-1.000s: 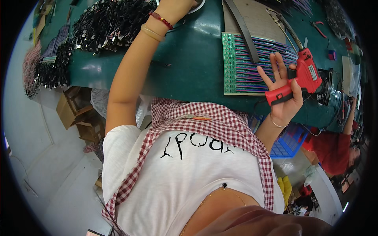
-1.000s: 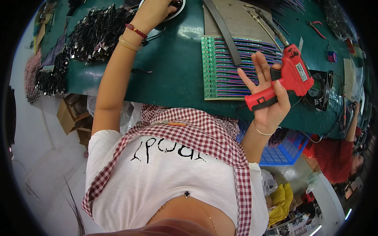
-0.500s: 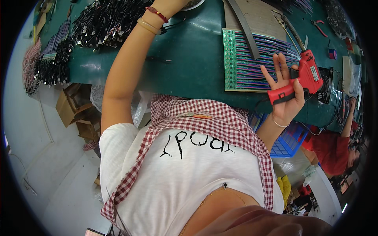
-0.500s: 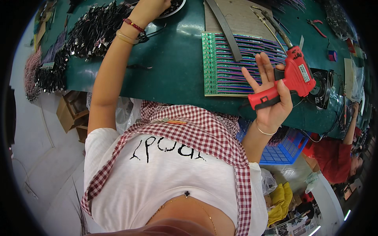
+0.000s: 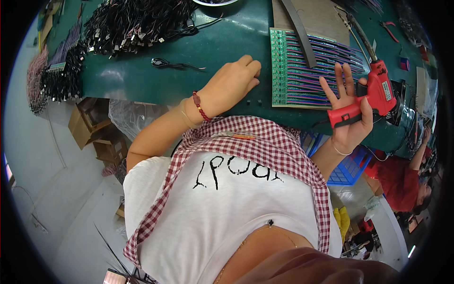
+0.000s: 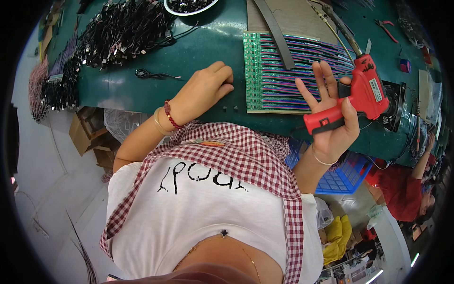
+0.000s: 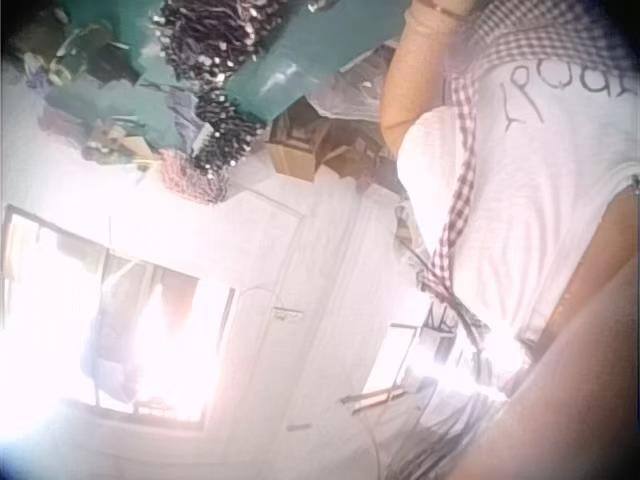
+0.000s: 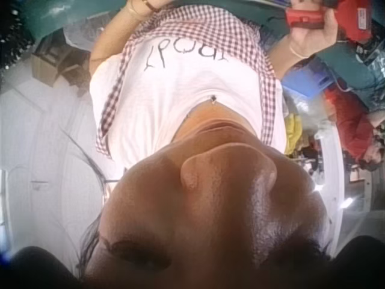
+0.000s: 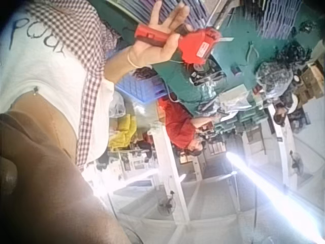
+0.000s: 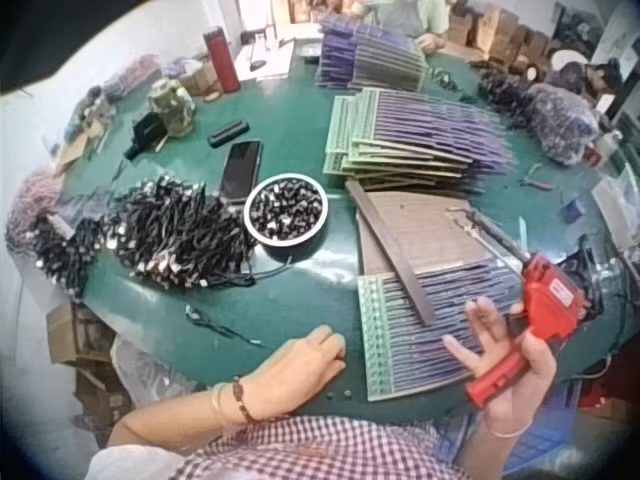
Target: The person solders electronic components and wires onto circuit boards using a handheld soldering tool, positioning each component on the boards by hand.
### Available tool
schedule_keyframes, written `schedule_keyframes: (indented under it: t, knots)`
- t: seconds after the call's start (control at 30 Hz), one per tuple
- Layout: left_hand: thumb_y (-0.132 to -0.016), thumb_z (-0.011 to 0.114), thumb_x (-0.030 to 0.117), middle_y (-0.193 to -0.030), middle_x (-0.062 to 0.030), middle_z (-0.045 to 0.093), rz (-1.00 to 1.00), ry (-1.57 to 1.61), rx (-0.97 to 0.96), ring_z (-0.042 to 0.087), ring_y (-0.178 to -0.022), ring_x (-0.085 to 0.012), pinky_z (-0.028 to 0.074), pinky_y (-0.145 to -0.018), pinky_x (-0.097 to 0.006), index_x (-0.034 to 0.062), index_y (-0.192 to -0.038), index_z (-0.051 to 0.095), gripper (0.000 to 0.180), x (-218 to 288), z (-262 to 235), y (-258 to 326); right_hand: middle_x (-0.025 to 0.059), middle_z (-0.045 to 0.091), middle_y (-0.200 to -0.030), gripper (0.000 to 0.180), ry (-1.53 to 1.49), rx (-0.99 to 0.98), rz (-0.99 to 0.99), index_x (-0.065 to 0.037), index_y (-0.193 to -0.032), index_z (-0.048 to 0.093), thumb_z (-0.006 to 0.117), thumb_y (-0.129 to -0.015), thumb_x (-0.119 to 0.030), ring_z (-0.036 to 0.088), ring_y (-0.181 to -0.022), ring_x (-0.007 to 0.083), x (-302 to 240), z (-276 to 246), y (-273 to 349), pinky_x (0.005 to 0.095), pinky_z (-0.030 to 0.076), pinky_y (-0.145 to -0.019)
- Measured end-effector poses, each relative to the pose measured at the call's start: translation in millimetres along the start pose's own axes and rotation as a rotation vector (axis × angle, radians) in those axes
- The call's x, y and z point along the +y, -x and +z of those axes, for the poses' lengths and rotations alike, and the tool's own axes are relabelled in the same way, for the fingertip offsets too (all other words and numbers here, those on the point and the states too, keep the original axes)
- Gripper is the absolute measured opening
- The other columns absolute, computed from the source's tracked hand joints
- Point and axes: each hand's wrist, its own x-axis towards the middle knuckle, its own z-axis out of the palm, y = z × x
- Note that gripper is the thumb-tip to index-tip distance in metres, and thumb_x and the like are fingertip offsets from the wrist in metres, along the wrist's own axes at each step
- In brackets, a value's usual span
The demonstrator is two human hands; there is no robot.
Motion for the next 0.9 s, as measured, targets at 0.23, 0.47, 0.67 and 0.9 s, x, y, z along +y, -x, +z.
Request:
schedule_keyframes:
  t: [0.23,0.47,0.67,0.9]
  knots:
    - [-0.078,0.059,0.006,-0.077,-0.0134,0.054,0.081,-0.146,0.144,0.055,-0.07,-0.0325,0.045,-0.062,-0.038,0.0028,-0.086,0.057,0.01,-21,-31,-24,0.0312,0.035,-0.13,0.034,0.016,0.002,0.0,-0.003,-0.113,0.045,0.052,-0.081,-0.011,0.022,-0.131,0.0402,0,2,1,0.0676,0.015,-0.1]
    - [-0.067,0.069,0.021,-0.079,-0.0063,0.05,0.256,-0.14,-0.169,0.054,-0.079,-0.0236,0.045,-0.064,-0.033,0.0076,-0.081,0.054,0.025,24,1,15,0.031,0.037,-0.128,0.033,0.016,0.031,-0.026,-0.002,-0.112,0.046,0.052,-0.081,-0.011,0.024,-0.13,0.0399,-4,-10,5,0.0679,0.016,-0.1]
    - [-0.063,0.07,0.023,-0.074,-0.0021,0.046,0.302,-0.243,0.004,0.049,-0.071,-0.0172,0.04,-0.057,-0.029,0.0108,-0.079,0.053,0.026,13,39,31,0.0309,0.038,-0.127,0.034,-0.002,0.027,-0.046,-0.001,-0.113,0.046,0.052,-0.081,-0.011,0.025,-0.129,0.0396,-6,-8,3,0.0681,0.016,-0.1]
    - [-0.066,0.069,0.015,-0.071,-0.0019,0.049,0.299,-0.29,0.161,0.05,-0.068,-0.0182,0.041,-0.056,-0.03,0.0099,-0.075,0.055,0.018,-7,15,12,0.0308,0.039,-0.126,0.034,-0.021,0.02,-0.041,-0.001,-0.113,0.046,0.051,-0.081,-0.011,0.026,-0.129,0.0396,-3,-8,6,0.0683,0.016,-0.1]
